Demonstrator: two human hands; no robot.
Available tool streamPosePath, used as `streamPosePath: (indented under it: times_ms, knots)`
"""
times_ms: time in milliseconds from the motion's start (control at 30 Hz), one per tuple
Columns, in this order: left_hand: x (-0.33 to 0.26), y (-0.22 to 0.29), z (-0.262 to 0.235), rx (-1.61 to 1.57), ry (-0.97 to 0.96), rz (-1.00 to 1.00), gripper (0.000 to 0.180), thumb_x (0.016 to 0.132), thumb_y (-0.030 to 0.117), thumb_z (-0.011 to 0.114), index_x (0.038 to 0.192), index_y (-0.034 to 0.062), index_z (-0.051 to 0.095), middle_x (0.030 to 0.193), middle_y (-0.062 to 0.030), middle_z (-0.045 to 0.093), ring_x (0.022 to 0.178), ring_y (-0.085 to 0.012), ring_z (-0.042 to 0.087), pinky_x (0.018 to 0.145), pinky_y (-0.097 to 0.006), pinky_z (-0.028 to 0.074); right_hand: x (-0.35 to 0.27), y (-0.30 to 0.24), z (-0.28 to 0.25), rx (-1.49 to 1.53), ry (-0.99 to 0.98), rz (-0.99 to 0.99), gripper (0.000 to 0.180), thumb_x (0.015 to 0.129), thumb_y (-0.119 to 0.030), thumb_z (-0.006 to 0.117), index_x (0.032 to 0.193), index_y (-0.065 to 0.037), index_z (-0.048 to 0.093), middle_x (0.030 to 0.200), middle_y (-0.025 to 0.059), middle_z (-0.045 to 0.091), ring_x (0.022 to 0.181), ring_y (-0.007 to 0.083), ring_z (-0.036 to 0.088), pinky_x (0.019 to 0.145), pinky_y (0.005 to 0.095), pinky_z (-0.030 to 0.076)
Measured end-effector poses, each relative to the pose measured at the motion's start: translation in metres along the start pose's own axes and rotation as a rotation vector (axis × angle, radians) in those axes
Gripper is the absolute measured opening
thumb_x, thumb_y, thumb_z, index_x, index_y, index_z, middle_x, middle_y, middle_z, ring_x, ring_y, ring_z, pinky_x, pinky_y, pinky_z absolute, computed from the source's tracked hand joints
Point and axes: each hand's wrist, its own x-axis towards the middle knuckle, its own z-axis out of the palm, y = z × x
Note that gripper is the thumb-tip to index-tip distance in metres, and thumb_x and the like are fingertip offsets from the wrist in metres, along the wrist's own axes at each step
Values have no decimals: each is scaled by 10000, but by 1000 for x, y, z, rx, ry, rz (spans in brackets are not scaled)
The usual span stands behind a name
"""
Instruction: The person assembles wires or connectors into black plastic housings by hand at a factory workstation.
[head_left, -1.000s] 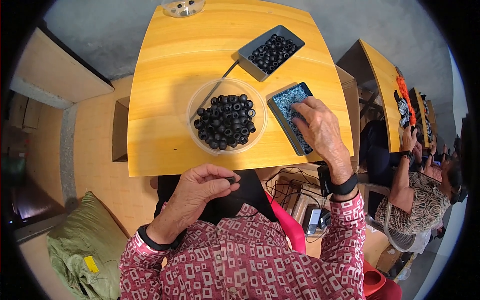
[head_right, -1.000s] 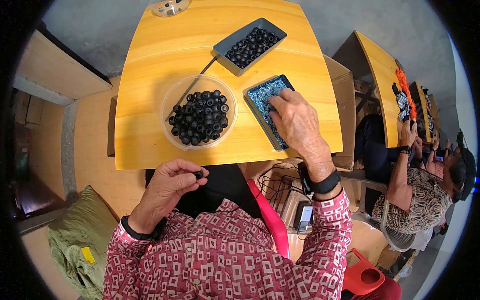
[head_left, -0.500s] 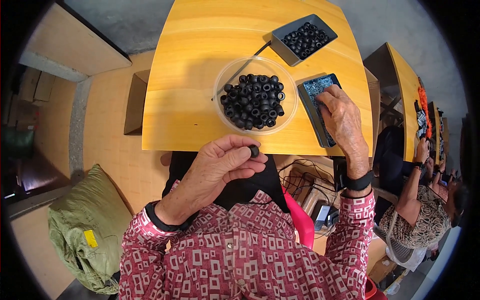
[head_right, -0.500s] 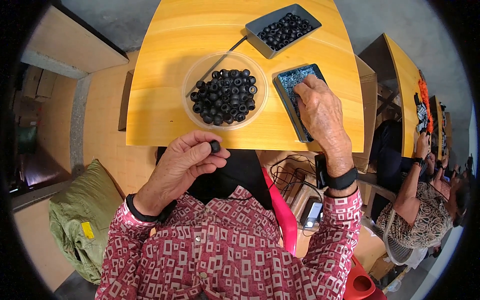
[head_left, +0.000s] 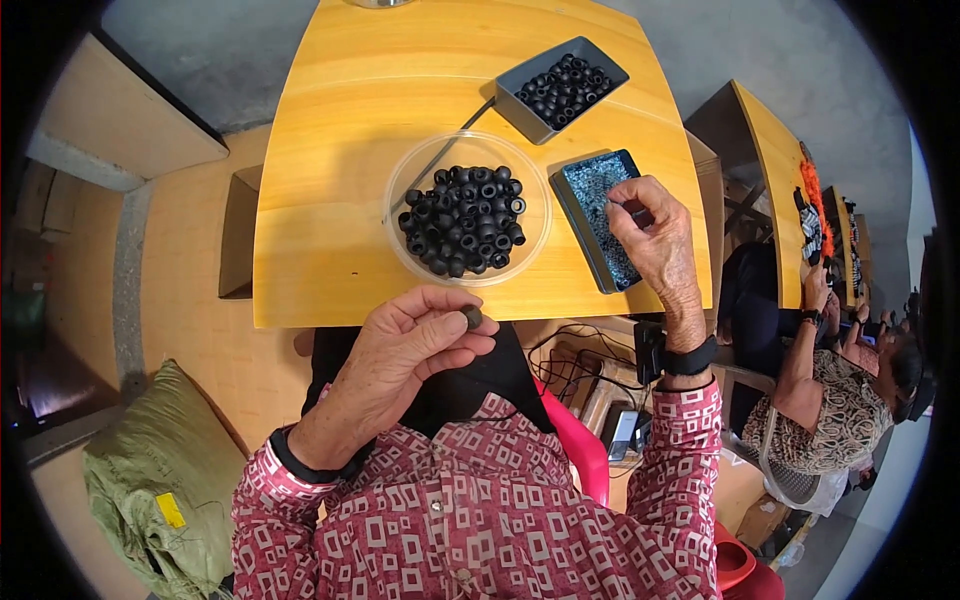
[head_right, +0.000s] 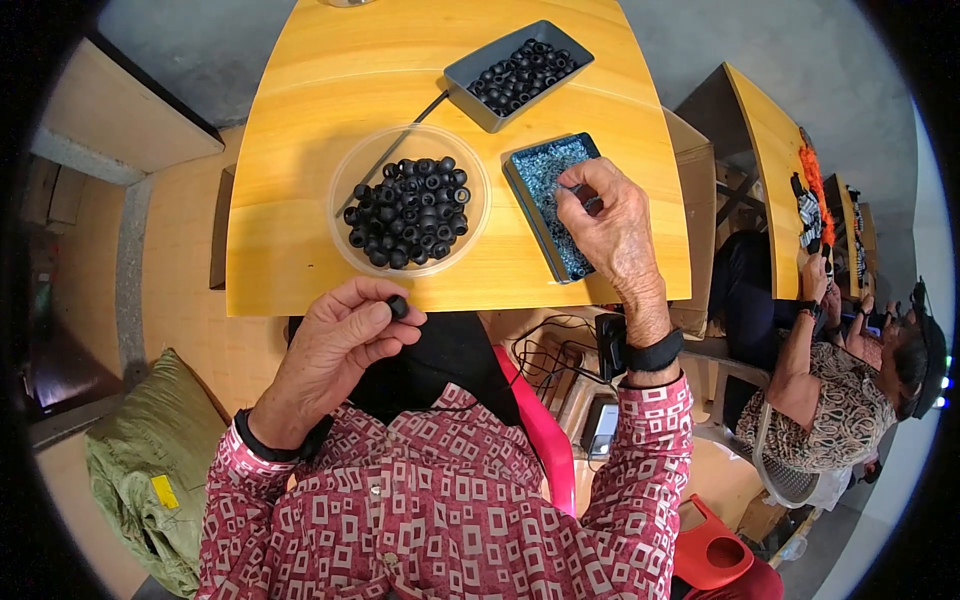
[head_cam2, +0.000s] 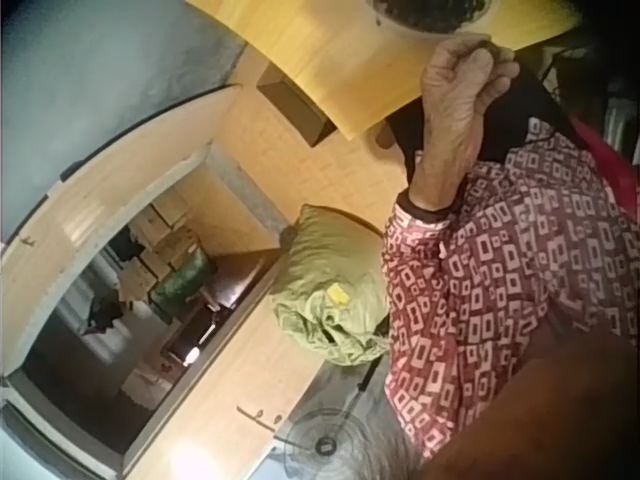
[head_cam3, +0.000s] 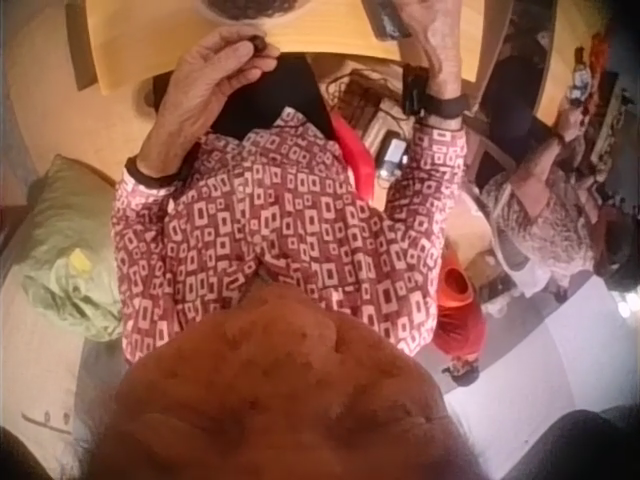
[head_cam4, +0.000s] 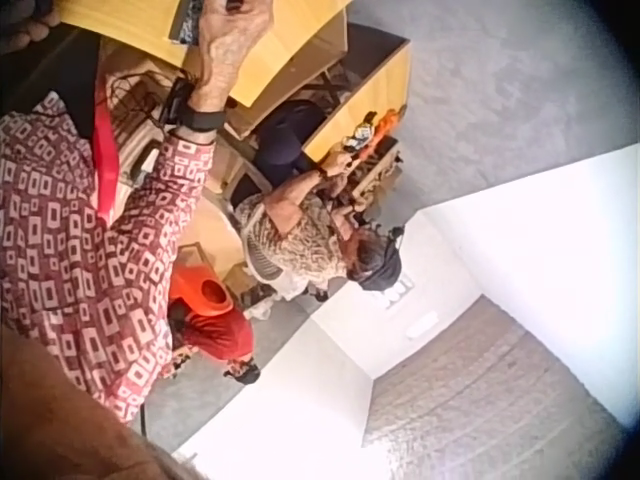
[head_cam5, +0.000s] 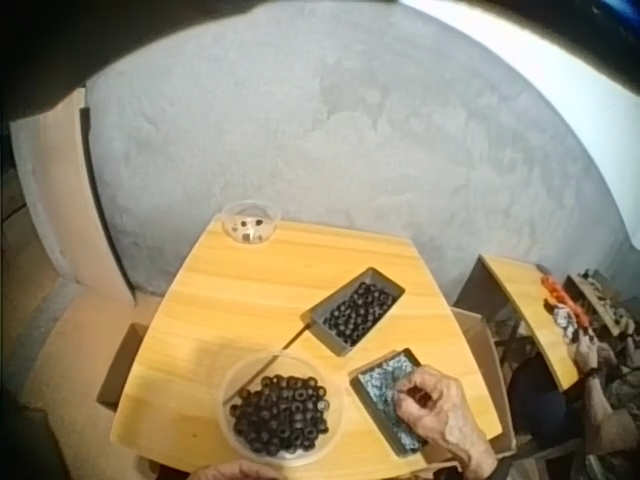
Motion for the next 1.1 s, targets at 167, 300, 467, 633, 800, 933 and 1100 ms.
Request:
streamPosePath:
  times_ms: [167,300,467,633,800,933,1100]
  knots:
    - [1,-1,-1,11,-12,1,222,941,134,581,1142,39,578,1032,-111,665,923,-171,672,782,-232,554,-1,6,0,40,44,-25,74,811,-41,659,870,-4,635,806,51,599,683,120,571,621,253,483]
    - [1,-1,-2,12,-15,5,224,941,133,579,1144,38,576,1029,-112,665,923,-171,672,779,-232,553,-2,7,1,51,74,-51,68,809,-19,662,864,-8,621,832,40,604,678,102,563,618,242,479]
    - [1,-2,-3,14,-10,2,224,939,132,583,1141,35,576,1025,-107,668,915,-163,672,780,-229,550,-3,12,4,100,103,-66,74,809,-6,655,851,-16,595,847,29,608,682,87,554,620,234,478]
    - [1,-1,-2,19,-1,-6,218,938,130,584,1134,34,578,1023,-104,669,906,-155,673,775,-224,548,-2,18,-3,56,104,-87,77,805,-20,656,866,-32,610,868,48,621,669,127,586,624,252,497]
    - [0,-3,-1,11,8,5,204,943,123,570,1120,23,571,1015,-140,666,879,-162,685,754,-221,567,-5,8,-9,-534,68,-259,142,770,-59,676,908,-35,653,855,97,600,847,275,614,737,362,513]
    - [0,-4,-1,18,-4,-17,209,937,126,584,1124,34,580,1019,-111,673,901,-155,674,770,-221,549,-1,8,-1,-526,16,-246,139,766,-51,671,902,-28,660,844,104,596,871,286,591,753,392,502]
    - [-1,-3,-2,14,4,-11,209,939,130,581,1126,34,580,1016,-115,673,900,-157,675,769,-223,551,-1,19,-3,-60,118,-79,105,771,-27,676,871,-14,648,816,53,598,664,150,577,627,280,494]
